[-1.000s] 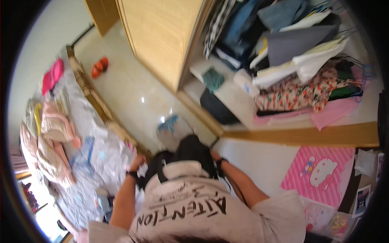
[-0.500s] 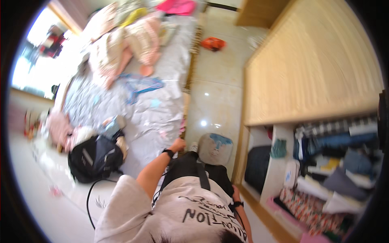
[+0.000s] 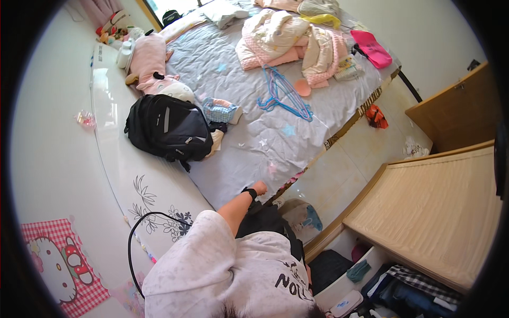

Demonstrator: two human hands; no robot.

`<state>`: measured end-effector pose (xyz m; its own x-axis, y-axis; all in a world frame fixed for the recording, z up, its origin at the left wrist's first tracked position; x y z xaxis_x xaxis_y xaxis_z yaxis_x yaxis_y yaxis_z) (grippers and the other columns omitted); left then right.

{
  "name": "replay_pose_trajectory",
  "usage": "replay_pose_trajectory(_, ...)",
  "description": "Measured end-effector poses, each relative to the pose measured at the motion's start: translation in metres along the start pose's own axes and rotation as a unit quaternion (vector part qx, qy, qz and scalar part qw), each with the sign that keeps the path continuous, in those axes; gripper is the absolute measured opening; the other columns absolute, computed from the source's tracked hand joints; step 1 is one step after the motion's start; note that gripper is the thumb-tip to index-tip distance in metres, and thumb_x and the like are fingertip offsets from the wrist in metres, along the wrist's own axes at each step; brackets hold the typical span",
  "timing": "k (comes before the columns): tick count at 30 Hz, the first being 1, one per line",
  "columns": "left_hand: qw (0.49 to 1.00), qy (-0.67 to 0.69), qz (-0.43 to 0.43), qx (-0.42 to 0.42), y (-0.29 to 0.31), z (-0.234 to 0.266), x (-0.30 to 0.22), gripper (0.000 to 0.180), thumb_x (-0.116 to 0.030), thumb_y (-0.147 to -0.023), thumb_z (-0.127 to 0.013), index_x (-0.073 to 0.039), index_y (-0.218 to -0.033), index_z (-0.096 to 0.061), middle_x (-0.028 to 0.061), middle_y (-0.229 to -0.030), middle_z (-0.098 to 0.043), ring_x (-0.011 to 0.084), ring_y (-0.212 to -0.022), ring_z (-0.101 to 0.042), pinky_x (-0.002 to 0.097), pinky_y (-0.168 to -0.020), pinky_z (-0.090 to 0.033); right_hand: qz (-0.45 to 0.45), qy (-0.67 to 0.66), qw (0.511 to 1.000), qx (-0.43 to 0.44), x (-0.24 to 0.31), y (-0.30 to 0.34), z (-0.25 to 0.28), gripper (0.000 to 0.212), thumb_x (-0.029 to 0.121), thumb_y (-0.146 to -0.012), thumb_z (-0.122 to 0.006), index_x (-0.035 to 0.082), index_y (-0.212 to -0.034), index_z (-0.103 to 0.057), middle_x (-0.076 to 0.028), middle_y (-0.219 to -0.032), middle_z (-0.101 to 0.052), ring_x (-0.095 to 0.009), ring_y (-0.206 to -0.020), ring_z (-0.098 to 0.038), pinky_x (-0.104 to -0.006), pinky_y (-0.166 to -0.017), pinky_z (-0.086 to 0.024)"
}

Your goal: The person picks up keys, a patterned storage box, and various accessory pouches from a bed and places them into an open wardrobe.

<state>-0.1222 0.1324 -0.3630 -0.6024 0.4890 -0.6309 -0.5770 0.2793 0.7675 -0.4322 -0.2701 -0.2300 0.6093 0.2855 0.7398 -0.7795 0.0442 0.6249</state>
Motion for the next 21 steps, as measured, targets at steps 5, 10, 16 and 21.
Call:
replay_pose_trajectory(5, 0.992, 0.086, 0.04, -0.088, 0.028, 0.012, -0.013, 0.012, -0.014, -0.071, -0.049, -0.007, -0.063, -0.055, 0.0043, -0.045, -0.045, 0.0136, -0.035, -0.038, 0.0284, -0.032, -0.028, -0.035, 0.027, 0.999, -0.016, 0.015, -0.009, 0.0, 0.018, 0.006, -0.072, -0.046, -0.003, -0.087, -0.052, -0.016, -0.079, -0.057, -0.019, -0.072, -0.053, -0.0305, -0.066, -0.041)
replay_pose_trajectory(10, 0.993, 0.062, -0.064, -0.08, 0.054, 0.019, -0.049, 0.014, -0.013, -0.072, -0.047, -0.006, -0.063, -0.054, 0.0034, -0.045, -0.044, 0.013, -0.035, -0.037, 0.0262, -0.033, -0.027, -0.023, 0.062, 0.998, -0.014, 0.088, -0.005, -0.002, 0.018, 0.006, -0.073, -0.045, -0.003, -0.087, -0.052, -0.015, -0.079, -0.057, -0.018, -0.072, -0.052, -0.0302, -0.066, -0.041)
replay_pose_trajectory(16, 0.97, 0.234, 0.008, -0.068, 0.073, 0.019, -0.085, 0.015, -0.01, -0.074, -0.042, -0.003, -0.069, -0.054, 0.0068, -0.049, -0.046, 0.0146, -0.036, -0.04, 0.0262, -0.033, -0.031, -0.017, 0.083, 0.996, -0.006, 0.114, -0.002, -0.005, 0.018, 0.006, -0.073, -0.044, -0.003, -0.087, -0.052, -0.013, -0.079, -0.057, -0.016, -0.072, -0.052, -0.0299, -0.066, -0.041)
replay_pose_trajectory(21, 0.94, 0.319, 0.071, -0.101, 0.068, 0.038, -0.071, 0.013, -0.011, -0.073, -0.043, -0.002, -0.077, -0.053, 0.0094, -0.057, -0.049, 0.0157, -0.043, -0.045, 0.026, -0.038, -0.035, -0.016, 0.095, 0.995, 0.001, 0.124, 0.0, -0.005, 0.018, 0.006, -0.074, -0.044, -0.003, -0.087, -0.052, -0.012, -0.079, -0.057, -0.015, -0.072, -0.051, -0.0296, -0.066, -0.041)
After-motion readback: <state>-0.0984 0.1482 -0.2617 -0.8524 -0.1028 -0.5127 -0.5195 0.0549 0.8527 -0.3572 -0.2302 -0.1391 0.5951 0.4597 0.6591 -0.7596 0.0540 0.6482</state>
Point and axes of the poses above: each hand's wrist, its own y-axis away from the middle knuckle, its own z-axis out of the back of the hand, x = y × z, the point moved 6 cm from there along -y, towards the middle knuckle
